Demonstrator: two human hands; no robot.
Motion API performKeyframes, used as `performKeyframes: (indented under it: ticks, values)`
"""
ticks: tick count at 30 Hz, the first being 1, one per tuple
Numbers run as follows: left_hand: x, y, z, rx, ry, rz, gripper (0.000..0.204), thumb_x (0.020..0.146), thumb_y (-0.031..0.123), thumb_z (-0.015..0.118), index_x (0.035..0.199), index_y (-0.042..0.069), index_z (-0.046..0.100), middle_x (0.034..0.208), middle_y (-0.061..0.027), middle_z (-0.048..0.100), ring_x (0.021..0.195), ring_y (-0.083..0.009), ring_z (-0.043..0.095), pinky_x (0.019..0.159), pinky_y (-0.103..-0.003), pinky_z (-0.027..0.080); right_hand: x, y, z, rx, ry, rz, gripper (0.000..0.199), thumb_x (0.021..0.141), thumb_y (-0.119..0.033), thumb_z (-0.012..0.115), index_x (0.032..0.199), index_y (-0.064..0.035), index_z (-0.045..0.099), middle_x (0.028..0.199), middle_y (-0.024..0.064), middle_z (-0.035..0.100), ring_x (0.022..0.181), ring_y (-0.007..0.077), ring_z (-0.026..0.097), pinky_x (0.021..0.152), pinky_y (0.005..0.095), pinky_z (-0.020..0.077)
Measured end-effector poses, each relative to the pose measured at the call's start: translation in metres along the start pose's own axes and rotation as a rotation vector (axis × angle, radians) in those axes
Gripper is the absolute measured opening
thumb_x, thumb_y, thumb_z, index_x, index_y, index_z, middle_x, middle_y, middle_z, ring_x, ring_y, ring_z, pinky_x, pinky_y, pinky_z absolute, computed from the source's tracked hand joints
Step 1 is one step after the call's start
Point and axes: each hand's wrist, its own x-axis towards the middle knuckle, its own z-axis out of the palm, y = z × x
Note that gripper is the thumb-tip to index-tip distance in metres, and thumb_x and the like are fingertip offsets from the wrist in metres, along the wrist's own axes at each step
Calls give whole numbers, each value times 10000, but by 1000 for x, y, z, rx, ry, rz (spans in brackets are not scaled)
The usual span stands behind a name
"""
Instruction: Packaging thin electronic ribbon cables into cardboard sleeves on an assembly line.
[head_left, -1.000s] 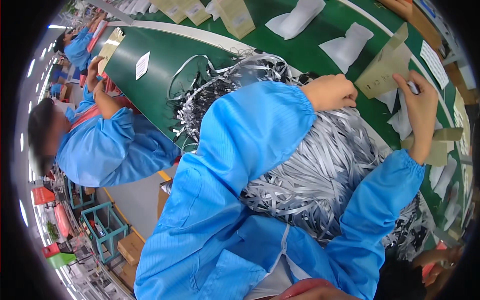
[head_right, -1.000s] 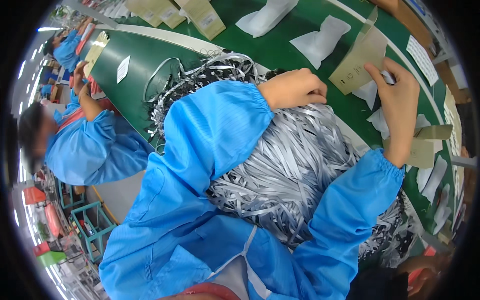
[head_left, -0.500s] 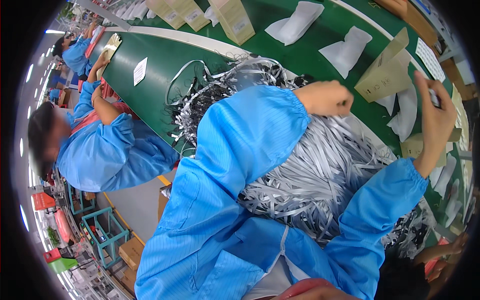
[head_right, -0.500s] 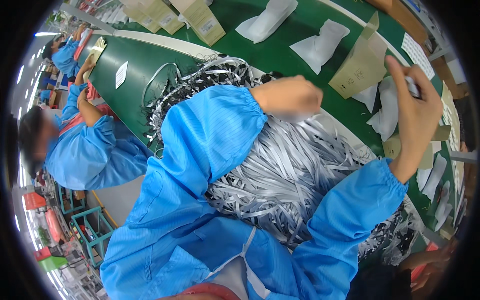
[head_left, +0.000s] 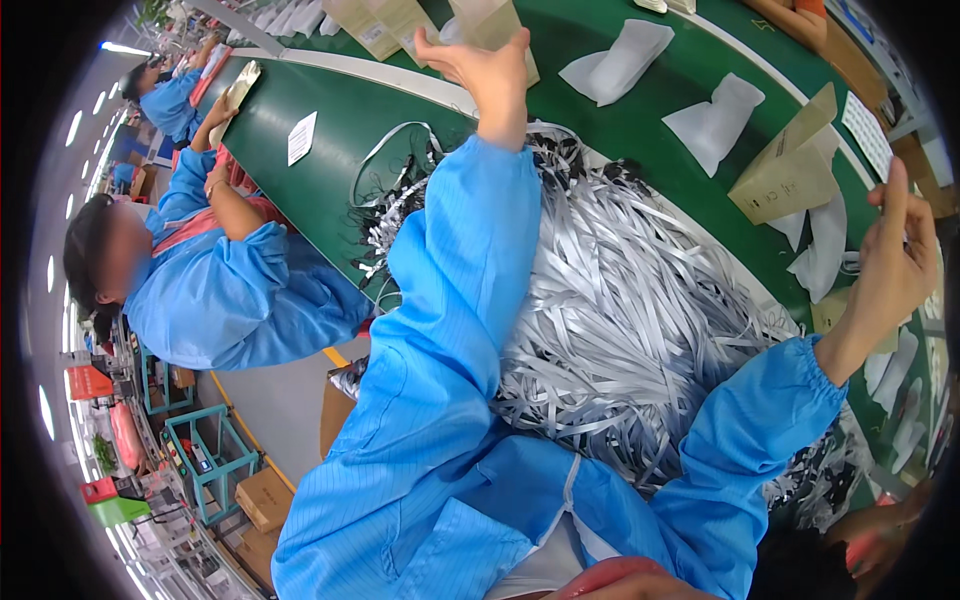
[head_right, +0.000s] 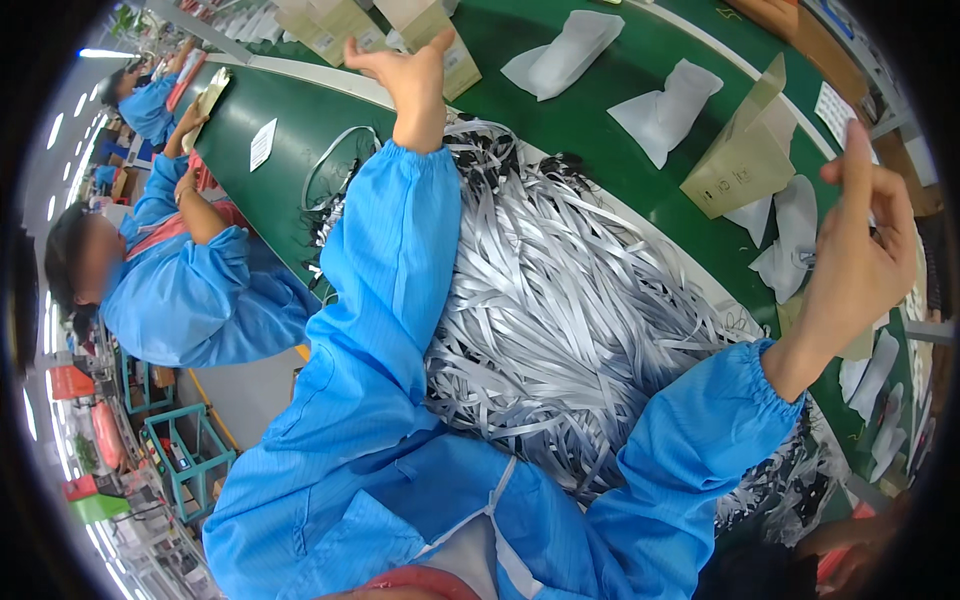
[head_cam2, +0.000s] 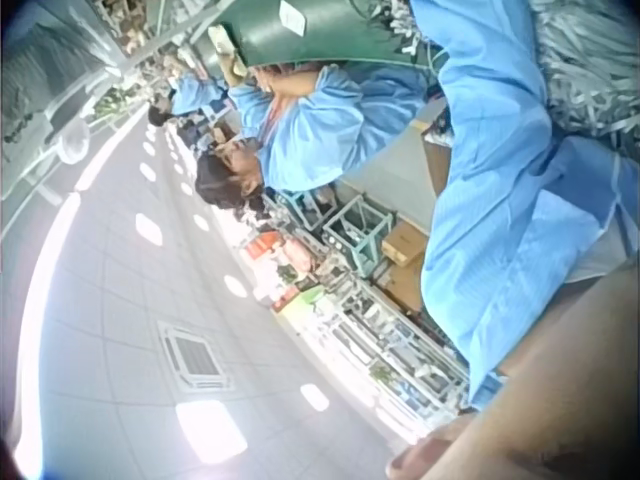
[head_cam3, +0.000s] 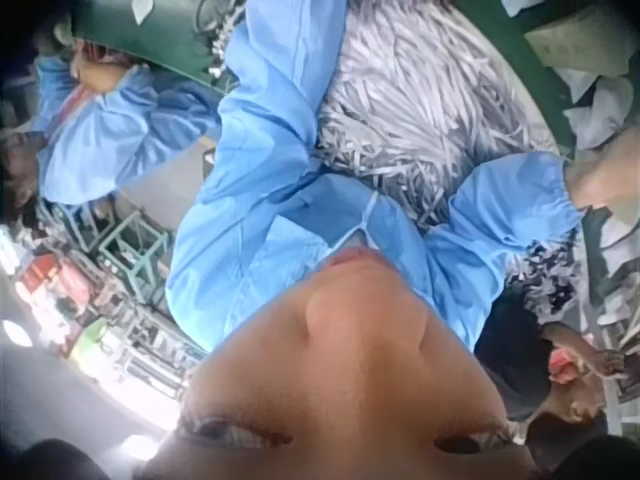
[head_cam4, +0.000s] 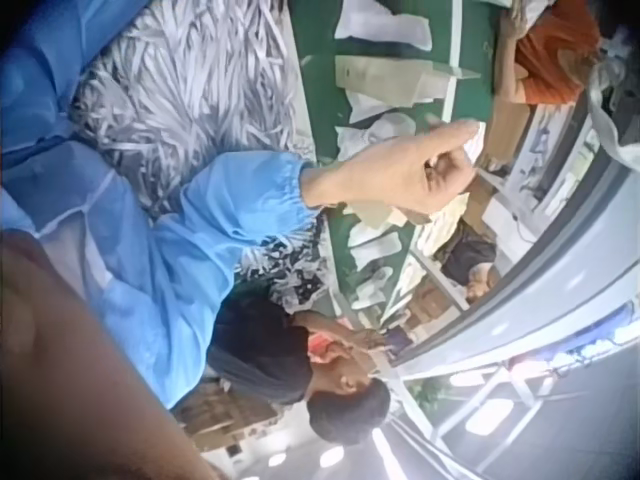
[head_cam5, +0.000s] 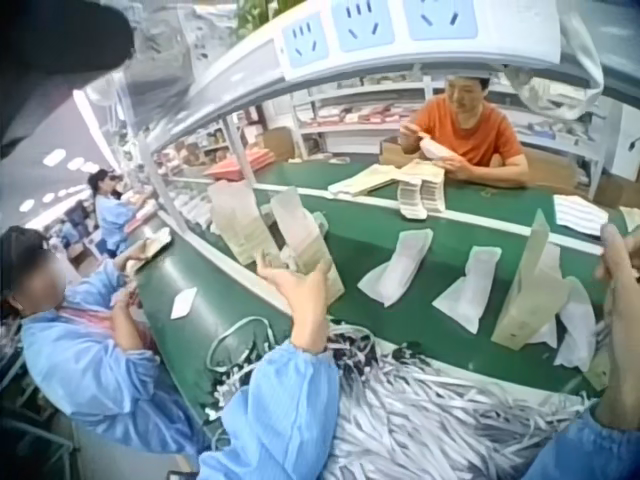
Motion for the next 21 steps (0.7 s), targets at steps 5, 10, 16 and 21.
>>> performKeyframes:
  ticks: [5,10,16,21]
  values:
    - [11,-26,4,-40,-398,-158,957,639,80,888,1385,-42,301,1193,-207,610,1123,-325,600,972,-377,474,2,0,1,312,164,172,287,985,-301,651,1040,-20,667,727,15,576,504,14,358,445,195,199]
    - [-15,0,2,215,-604,71,866,610,101,897,1301,-15,389,1188,-246,602,1119,-375,608,954,-407,496,3,-14,-3,448,27,184,399,1032,-421,526,1078,-30,593,689,2,440,499,26,305,437,207,167]
    - [-52,52,-1,-186,-727,387,749,621,289,934,1187,3,536,1114,-148,703,963,-289,704,813,-337,553,-6,-16,-5,792,-77,313,471,1034,-501,455,828,-77,449,701,-13,351,516,47,245,437,217,143]
    - [-62,58,-14,-37,-966,604,699,621,401,918,1117,102,528,952,-115,703,845,-330,687,716,-384,549,-19,-23,14,1110,-218,274,560,990,-658,269,837,-120,301,765,4,286,551,97,278,459,239,196]
